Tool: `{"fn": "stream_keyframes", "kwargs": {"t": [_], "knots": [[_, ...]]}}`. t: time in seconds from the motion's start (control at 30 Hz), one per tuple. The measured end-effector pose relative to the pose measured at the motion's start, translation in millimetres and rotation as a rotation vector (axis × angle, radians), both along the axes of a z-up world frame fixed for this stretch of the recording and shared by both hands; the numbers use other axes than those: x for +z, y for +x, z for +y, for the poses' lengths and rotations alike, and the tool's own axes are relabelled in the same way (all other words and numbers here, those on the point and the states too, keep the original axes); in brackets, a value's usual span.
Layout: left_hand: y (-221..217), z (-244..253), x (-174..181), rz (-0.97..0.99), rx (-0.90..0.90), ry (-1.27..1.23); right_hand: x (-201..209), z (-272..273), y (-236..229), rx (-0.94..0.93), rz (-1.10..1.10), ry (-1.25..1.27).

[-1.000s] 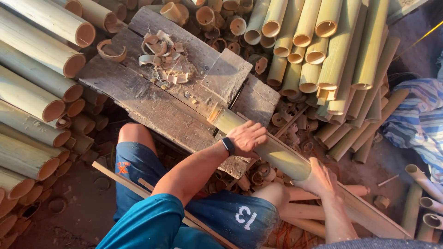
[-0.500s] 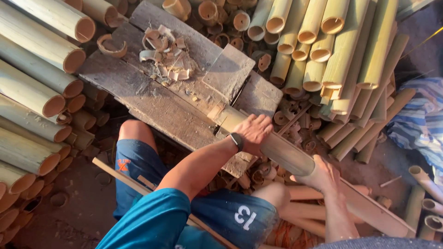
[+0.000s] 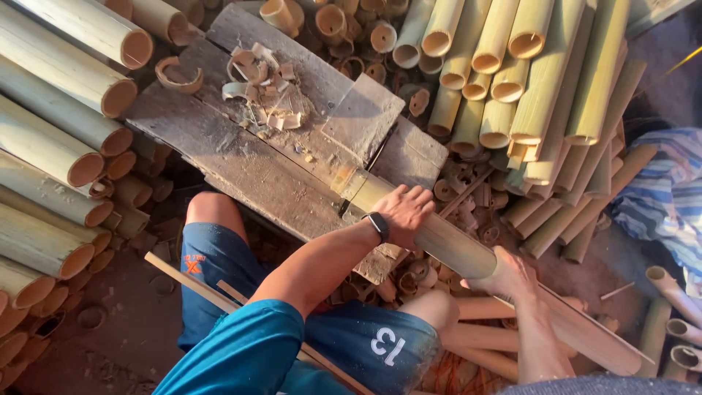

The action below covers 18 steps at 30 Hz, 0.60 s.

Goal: The person uses a saw blade on a wooden block to cut bamboo tubes into strips. They then gather the bamboo strips and tie them into a bundle with a red cord.

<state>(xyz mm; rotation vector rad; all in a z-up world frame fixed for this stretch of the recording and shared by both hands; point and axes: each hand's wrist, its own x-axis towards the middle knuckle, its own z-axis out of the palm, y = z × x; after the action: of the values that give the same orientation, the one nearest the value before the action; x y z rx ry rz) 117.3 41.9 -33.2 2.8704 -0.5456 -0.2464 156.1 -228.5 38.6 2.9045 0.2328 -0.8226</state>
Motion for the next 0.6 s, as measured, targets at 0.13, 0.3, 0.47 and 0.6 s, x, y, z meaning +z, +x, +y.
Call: {"fn": "stream_keyframes", "kwargs": {"t": [0.13, 0.3, 0.47, 0.6], "knots": [[-6, -4, -59, -0.243, -0.129, -0.256, -25, -23, 14, -0.016, 0.026, -0.041], [-22, -17, -56, -0.764, 0.179, -0.100, -48, -49, 23, -0.014, 0.068, 0.205], [-4, -2, 10, 0.034, 0.058, -0.012, -27, -24, 19, 0.085, 0.040, -0.097], [-36, 12, -16, 0.029, 0.050, -0.094, -38, -42, -10, 0.030, 0.018, 0.020]]}}
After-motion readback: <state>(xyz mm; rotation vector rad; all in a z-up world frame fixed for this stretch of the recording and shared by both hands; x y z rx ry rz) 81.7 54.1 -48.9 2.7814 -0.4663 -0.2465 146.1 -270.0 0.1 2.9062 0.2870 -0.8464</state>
